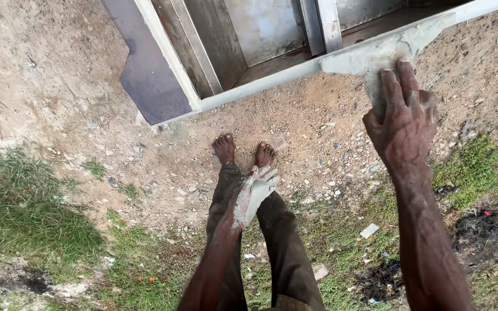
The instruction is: The person applies and smooths plaster onto the edges of a concrete structure using a trowel. They repeatedly scoop material from their left hand and spread it along the top edge, then smooth the surface.
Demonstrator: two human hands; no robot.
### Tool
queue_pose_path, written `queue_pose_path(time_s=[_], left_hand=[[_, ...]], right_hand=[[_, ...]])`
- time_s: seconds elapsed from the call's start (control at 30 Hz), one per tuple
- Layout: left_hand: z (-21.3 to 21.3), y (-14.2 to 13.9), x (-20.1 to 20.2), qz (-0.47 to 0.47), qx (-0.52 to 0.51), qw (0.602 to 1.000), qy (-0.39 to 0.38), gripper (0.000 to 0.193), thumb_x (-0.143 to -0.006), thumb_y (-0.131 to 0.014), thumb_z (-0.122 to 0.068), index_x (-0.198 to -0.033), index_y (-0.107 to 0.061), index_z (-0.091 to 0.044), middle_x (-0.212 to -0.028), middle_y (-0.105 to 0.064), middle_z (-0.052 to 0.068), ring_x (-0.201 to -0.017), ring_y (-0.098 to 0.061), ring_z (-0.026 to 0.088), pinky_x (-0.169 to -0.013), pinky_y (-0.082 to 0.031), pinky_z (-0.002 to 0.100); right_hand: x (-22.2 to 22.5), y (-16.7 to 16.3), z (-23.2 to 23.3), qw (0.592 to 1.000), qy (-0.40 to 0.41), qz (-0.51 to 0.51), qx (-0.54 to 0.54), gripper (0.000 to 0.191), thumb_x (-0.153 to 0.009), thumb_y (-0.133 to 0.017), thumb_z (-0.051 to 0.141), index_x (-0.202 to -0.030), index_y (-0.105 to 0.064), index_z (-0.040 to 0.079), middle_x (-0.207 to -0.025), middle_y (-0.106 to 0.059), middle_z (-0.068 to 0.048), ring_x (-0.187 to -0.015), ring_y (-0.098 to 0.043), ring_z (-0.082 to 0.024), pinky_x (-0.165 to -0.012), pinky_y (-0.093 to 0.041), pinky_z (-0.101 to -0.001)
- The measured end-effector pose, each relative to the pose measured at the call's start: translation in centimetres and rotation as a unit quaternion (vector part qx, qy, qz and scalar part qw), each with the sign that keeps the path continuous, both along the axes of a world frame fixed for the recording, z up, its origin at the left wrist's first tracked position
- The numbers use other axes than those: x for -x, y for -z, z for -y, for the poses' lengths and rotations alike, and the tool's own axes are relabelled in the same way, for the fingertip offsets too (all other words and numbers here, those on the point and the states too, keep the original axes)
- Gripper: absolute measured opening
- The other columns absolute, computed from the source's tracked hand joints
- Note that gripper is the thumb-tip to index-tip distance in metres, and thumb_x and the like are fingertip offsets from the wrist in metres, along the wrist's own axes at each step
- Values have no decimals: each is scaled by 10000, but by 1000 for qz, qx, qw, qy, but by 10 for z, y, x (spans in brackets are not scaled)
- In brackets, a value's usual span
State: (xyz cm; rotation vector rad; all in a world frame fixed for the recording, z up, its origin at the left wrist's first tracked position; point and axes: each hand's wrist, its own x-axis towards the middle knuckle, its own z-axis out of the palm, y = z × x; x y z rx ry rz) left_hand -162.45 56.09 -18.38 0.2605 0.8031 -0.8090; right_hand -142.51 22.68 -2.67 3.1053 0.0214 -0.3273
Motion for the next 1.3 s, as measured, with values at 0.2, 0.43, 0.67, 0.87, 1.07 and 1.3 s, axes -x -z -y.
queue_pose_path(time_s=[0.2, 0.43, 0.67, 0.87, 1.07, 1.3], left_hand=[[-13, 5, 5, -5, -30, 999, -42, 593, -1061, -461, -315, -1526, -335, 30, -1574, -436, 242, -1416, -484, 388, -1198, -393, 414], [-15, 3, 4, -31, -23, 999, -17, 655, -1080, -461, -398, -1554, -357, 42, -1603, -418, 257, -1419, -488, 358, -1203, -368, 422], [-8, -5, -12, 102, -31, 994, 15, 659, -1048, -452, -453, -1540, -316, -36, -1652, -353, 197, -1479, -446, 346, -1212, -340, 482], [3, 14, 13, 28, -8, 1000, 6, 661, -1055, -461, -439, -1543, -316, -17, -1647, -364, 214, -1472, -445, 358, -1223, -339, 469], [5, 5, 8, 11, -18, 1000, 11, 668, -1062, -452, -440, -1556, -321, -10, -1637, -383, 215, -1465, -450, 348, -1226, -336, 432], [-3, 4, 15, -7, -25, 1000, -7, 658, -1067, -459, -408, -1569, -329, -3, -1609, -411, 224, -1445, -454, 342, -1224, -338, 403]], right_hand=[[-14, -10, -8, 998, 44, -38, -28, 732, -931, -726, 171, -1632, -517, 161, -1739, -416, -90, -1206, -553, -402, -897, -548, -547], [14, 31, 20, 1000, -3, -13, -3, 762, -920, -757, 196, -1630, -490, 125, -1743, -378, -127, -1380, -598, -305, -1099, -454, -665], [71, 26, 21, 963, 132, -46, -231, 658, -968, -688, 160, -1573, -449, 64, -1534, -445, -165, -1213, -665, -323, -920, -578, -484], [54, -20, 21, 497, 308, 90, -806, 543, -1011, -652, 103, -1483, -400, 8, -1244, -584, -197, -1024, -718, -310, -781, -651, -338], [-5, -3, 36, 321, 312, 167, -879, 623, -970, -634, 144, -1528, -401, -4, -1166, -629, -177, -1009, -725, -327, -744, -650, -348], [0, 34, -10, 282, 317, 165, -891, 622, -942, -675, 193, -1487, -499, -51, -1181, -705, -193, -965, -737, -286, -713, -654, -320]])
